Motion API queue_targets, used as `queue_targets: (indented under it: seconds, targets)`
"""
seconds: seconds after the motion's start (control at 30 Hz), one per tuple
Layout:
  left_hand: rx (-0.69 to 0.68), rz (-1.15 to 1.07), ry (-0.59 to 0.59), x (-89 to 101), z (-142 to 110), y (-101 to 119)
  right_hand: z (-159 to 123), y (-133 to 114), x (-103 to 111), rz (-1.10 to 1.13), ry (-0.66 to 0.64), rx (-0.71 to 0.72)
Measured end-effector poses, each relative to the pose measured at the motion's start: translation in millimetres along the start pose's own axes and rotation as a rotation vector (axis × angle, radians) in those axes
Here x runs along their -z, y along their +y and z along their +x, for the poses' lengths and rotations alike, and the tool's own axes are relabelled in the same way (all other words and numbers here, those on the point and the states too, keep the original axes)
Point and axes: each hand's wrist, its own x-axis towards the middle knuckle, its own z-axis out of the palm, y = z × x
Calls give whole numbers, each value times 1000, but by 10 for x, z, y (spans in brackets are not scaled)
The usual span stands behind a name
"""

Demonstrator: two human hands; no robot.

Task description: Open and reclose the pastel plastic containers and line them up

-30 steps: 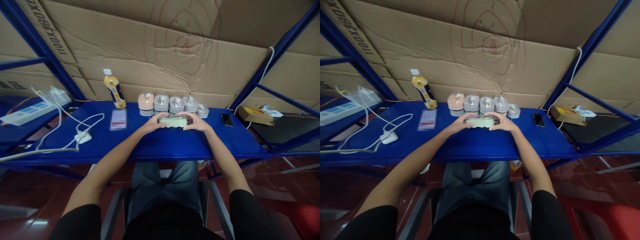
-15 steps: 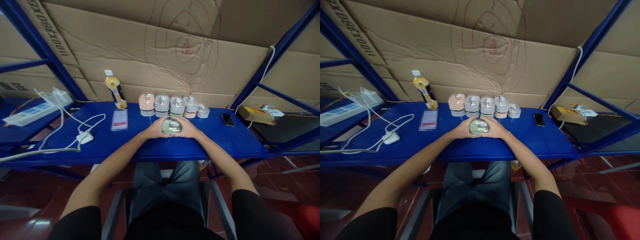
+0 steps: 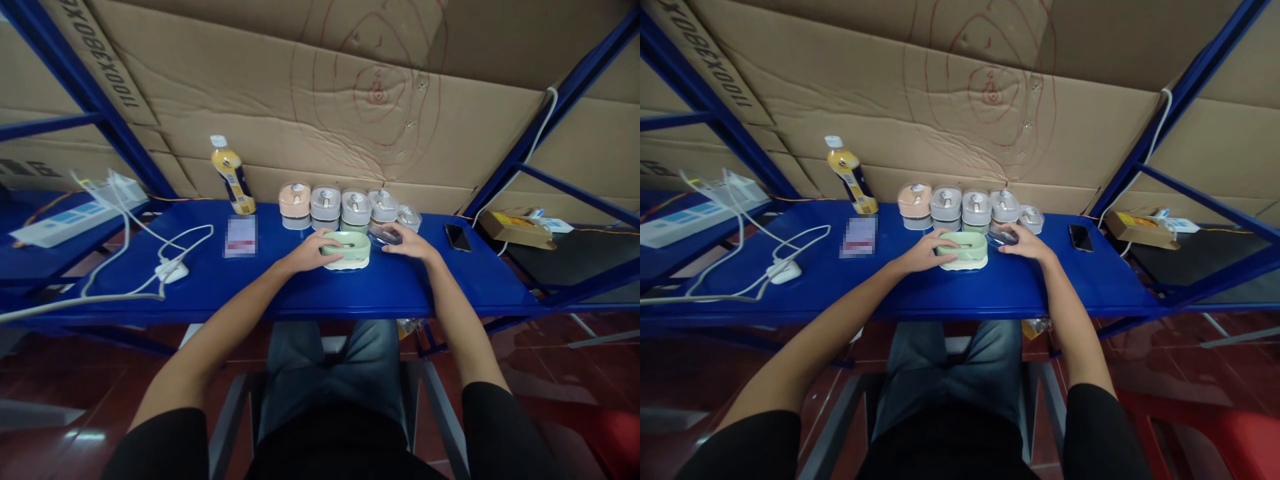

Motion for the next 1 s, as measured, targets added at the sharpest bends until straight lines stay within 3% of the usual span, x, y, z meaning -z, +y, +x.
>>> queue_targets:
  seconds: [0.23,0.4,0.5,0.67,0.77,1.0]
  targets:
    - [98,114,97,372,-144,-346,-1,17,5,0,-55,-3]
    - [156,134,117,449,-250,-496,20,62,-10,-26,-114,-6]
    - [114,91,127,401,-235,-405,14,56,-15,-4,-87,-9]
    - [17,45,173,212,-177,-82,4,-113,-45,27,75,36]
    - [56,38,143,42,-160,44,46,-291,-148,61,127,127]
    - [112,0,43,-191,-126,60,175,-566,-540,-4,15,343]
